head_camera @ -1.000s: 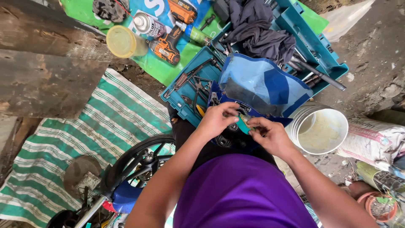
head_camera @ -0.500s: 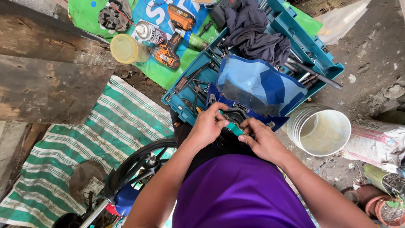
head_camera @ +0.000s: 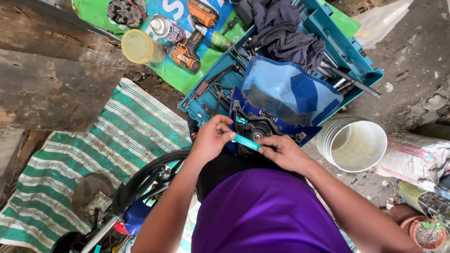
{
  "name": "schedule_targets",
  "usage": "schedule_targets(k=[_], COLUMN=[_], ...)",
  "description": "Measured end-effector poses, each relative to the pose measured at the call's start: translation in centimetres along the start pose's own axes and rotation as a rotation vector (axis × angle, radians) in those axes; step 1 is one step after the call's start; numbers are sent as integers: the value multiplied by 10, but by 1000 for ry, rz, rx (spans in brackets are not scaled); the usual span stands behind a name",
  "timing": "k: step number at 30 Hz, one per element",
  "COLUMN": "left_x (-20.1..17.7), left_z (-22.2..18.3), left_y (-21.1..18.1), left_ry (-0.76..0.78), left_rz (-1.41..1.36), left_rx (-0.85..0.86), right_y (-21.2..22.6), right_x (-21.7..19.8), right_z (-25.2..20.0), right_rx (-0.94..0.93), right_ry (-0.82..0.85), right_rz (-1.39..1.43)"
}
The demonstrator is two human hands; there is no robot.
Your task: Repairing or assembling a motorcycle headlight fairing assembly, including internal component adjustment and wiring.
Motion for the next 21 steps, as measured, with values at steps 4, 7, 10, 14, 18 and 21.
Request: schedule_targets(k=[4,7,10,14,18,21], left_x=[-5,-4,-1,10,21,15], left_z=[-5,-7,-7,-16,-26,-22], left_y=[6,7,15,2,-27,-29], left_ry=[20,32,-20,-97,89,28], left_rz=[-35,-112,-130,14,463,397], left_rx=[-24,-72,-116,-213,-425,-303], right_y=[-17,-20,-20,-7,-6,-5], right_x=[9,10,10,8,13,6], right_z=[6,9,6,0,3,3], right_rx=[86,118,115,128,112,111], right_ry=[-42,-79,-76,-40,-32,-59], right_rz=[83,124,133,15,-182,-218])
Point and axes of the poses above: each hand's wrist, its own z-axis towards the middle knuckle, its own x-axis out of the palm, y = z × x, the point moved 3 cm from there along z, towards the middle knuckle, and after that the axes turned 5 degrees about x, right-handed, at the moved point
